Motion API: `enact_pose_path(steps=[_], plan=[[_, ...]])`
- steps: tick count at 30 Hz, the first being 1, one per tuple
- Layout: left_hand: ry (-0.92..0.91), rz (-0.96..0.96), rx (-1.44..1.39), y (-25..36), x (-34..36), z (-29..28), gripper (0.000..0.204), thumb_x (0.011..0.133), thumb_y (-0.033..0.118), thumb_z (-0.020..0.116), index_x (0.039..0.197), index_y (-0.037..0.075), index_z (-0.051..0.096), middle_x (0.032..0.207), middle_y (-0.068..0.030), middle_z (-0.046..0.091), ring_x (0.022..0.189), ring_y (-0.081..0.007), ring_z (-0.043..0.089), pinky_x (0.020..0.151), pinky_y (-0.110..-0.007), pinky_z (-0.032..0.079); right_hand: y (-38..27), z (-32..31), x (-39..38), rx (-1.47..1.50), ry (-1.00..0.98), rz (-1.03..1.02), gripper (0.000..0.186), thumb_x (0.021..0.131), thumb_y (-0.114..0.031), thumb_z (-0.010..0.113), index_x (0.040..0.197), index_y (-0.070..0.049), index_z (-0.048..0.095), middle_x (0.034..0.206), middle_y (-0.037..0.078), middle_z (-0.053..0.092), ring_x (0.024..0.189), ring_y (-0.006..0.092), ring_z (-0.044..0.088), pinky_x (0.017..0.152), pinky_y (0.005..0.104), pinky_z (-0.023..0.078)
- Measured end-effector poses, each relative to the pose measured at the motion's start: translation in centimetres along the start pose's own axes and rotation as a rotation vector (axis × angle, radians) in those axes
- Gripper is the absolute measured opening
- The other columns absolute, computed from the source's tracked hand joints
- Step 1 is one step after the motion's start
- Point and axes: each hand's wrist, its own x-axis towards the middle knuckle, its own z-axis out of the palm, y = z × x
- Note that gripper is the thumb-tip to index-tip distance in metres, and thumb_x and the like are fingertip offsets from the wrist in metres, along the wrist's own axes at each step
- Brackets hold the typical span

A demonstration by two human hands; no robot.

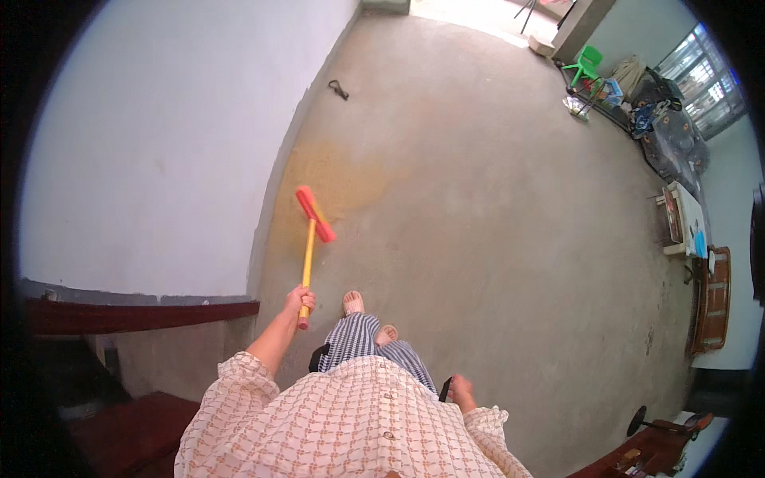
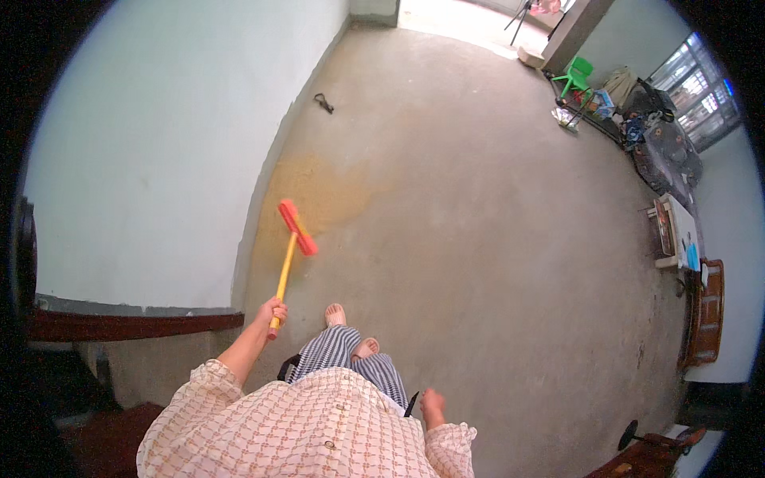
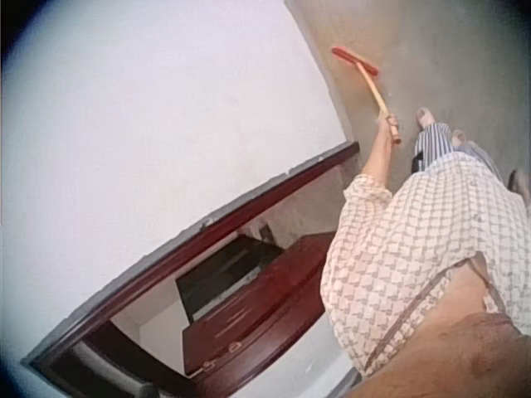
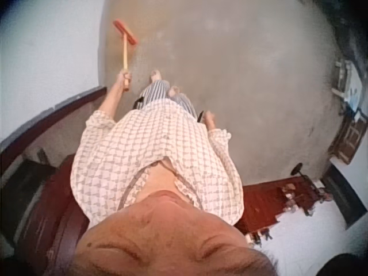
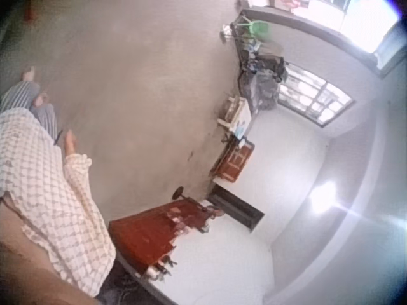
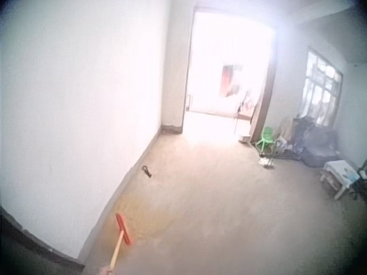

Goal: The person sweeps debris and paper scraps into a pile on the floor using a broom and then uses a dustpan to collect the gathered trash.

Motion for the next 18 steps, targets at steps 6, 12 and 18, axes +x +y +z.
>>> enact_pose_path(steps=[6, 12, 18], plan=[[-0.117, 0.092, 0.025, -1.4, -3.8, 6.0, 0.043, 0.080, 0.011, 0.041, 0.116, 0.029, 0.024, 0.066, -0.0035, 0.039, 0.045, -0.0064, 0.036, 0.036, -0.015, 0.034, 0.1, -0.7, 1.1, 0.115, 0.021, 0.026, 0.019, 0.070, -0.023, 0.047, 0.070, -0.005, 0.051, 0.055, 0.004, 0.047, 0.044, 0.0161, 0.044, 0.039, 0.0300, 0.036], [-0.250, -0.160, 0.412, -5.8, 0.3, 12.2, 0.053, 0.079, 0.005, 0.039, 0.120, 0.032, 0.019, 0.063, -0.0021, 0.036, 0.043, -0.0052, 0.032, 0.033, -0.014, 0.029, -1.1, -1.0, 1.1, 0.092, 0.072, 0.083, 0.018, 0.070, -0.022, 0.046, 0.068, -0.005, 0.051, 0.060, 0.006, 0.050, 0.047, 0.0172, 0.048, 0.042, 0.0319, 0.039], [-0.330, -0.620, 0.270, -15.1, 10.6, 17.0, 0.015, 0.079, 0.007, 0.038, 0.089, 0.018, 0.035, 0.056, 0.0025, 0.032, 0.039, -0.0043, 0.029, 0.031, -0.014, 0.026, -2.3, -1.4, 1.2, 0.300, 0.132, 0.110, 0.021, 0.066, -0.024, 0.049, 0.062, -0.003, 0.053, 0.053, 0.006, 0.050, 0.044, 0.0165, 0.048, 0.038, 0.0291, 0.038]])
